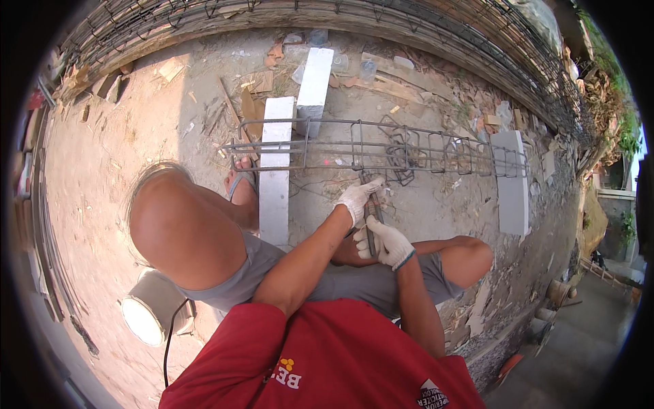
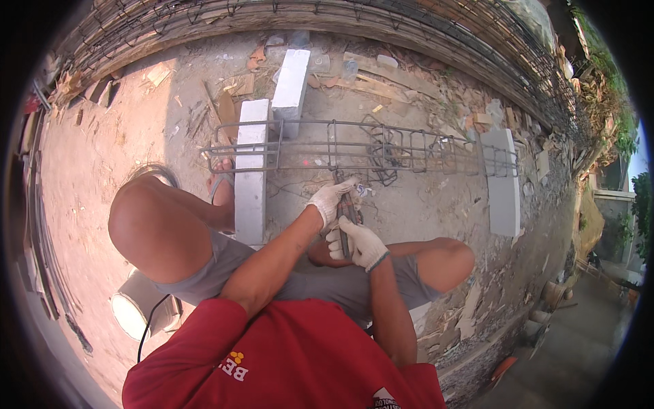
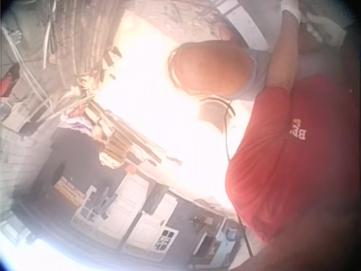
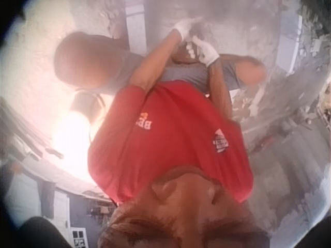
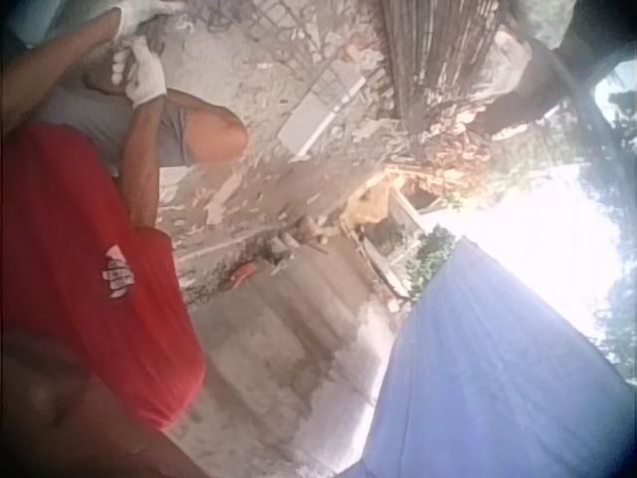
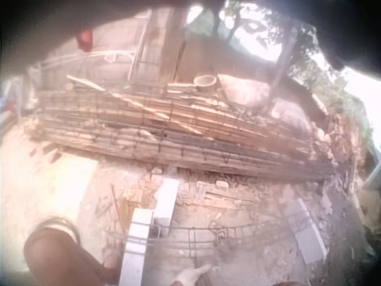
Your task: The person sits on the ground and uses pliers to twist wire ties around the intersections of a steel rebar cage. They repeatedly pick up wire ties, wrap them around the rebar grid, and twist them tight to secure the structure.
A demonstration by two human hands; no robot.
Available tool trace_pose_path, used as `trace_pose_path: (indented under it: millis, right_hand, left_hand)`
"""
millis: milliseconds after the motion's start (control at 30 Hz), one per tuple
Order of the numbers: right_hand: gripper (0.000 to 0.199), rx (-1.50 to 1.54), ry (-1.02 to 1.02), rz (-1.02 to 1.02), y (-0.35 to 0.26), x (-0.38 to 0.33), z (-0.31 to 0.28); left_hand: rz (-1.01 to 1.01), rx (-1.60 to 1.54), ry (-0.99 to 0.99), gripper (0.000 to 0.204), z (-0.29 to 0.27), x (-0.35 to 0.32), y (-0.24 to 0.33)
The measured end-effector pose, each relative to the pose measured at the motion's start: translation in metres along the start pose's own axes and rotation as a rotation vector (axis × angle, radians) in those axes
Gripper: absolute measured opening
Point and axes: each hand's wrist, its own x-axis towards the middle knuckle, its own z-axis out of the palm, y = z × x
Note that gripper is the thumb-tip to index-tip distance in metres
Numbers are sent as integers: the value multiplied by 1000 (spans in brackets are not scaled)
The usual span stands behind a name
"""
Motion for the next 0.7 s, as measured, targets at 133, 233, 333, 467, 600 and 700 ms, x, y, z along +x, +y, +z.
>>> trace_pose_path:
  millis: [133, 233, 333, 467, 600, 700]
  right_hand:
    - [50, -1030, 492, -474, -3, -29, 24]
    - [65, -1549, 1057, -627, 5, -40, 47]
    - [50, -1438, 981, -624, 2, -28, 43]
    - [47, -861, 577, -452, 31, 30, -23]
    - [52, -848, 414, -305, 10, -4, 3]
    - [57, -928, 362, -218, -17, -31, 23]
  left_hand:
    - [113, -29, 49, 27, 4, 8, -6]
    - [40, -106, 257, 31, 39, 6, -8]
    - [58, -26, 250, 28, 11, 34, -13]
    - [44, 82, 86, 26, 20, 0, -5]
    - [188, 138, 90, 28, 8, -7, -2]
    - [155, 135, 146, 35, 3, 9, -9]
